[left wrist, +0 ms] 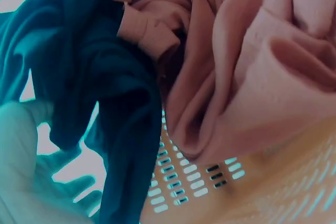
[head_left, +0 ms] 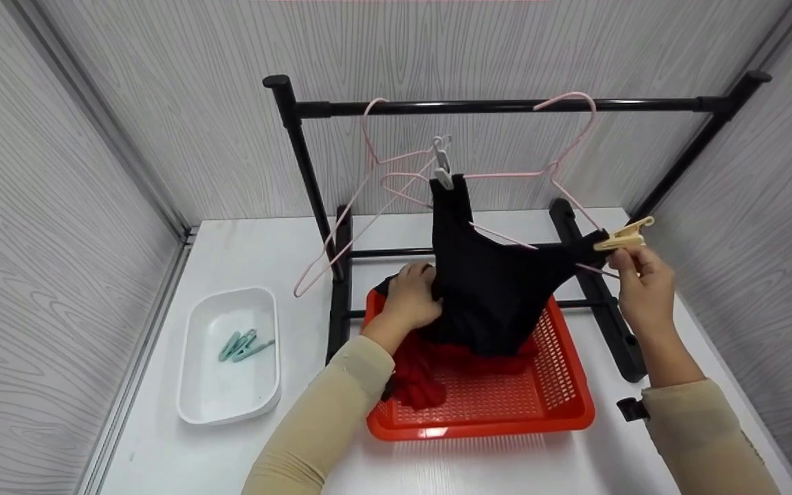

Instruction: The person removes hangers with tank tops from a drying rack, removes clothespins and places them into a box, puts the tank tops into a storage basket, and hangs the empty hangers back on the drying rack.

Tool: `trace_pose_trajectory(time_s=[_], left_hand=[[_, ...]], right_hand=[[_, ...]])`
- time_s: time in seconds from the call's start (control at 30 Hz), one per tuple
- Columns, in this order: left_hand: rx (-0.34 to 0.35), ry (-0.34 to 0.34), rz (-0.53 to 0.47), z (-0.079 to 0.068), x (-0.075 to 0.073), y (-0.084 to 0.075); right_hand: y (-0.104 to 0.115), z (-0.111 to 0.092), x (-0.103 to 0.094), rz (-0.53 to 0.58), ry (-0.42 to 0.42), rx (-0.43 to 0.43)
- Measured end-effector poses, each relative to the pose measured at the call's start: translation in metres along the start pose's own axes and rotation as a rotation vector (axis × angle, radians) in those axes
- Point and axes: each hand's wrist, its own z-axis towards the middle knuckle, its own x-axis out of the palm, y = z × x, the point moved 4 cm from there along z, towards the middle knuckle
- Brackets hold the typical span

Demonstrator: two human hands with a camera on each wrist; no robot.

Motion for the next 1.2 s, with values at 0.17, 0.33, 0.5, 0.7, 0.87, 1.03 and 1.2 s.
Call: trace_pose_trajectory(time_s=[0.17,0.33,0.5,0.7,0.87,1.03,1.2], left_hand=[[0.043,0.084,0.058,0.002,0.004,0.005],[0.076,0.080,0.216,0.005,0.008,0.002],[0.066,-0.002,0.321,0.009,0.009,-0.001],[0.060,-0.109,0.278,0.011,0.011,0.002],[0.089,-0.138,0.310,0.010,0.010,0.001],[0.090,-0.131,0.395,0.009,0.010,-0.002],[0.087,-0.128,0.411,0.010,0.010,-0.003]], right_hand=[[0.002,-0.003,0.000,-0.013,0.003,-0.016],[0.004,-0.004,0.000,-0.007,0.008,-0.003],[0.004,-0.006,-0.003,0.001,0.002,0.005],[0.003,-0.007,-0.004,-0.019,-0.002,0.007],[0.003,-0.007,-0.004,-0.013,-0.010,0.014],[0.004,-0.007,-0.004,-0.006,-0.003,0.015],[0.005,-0.008,-0.005,-0.002,0.002,0.007]])
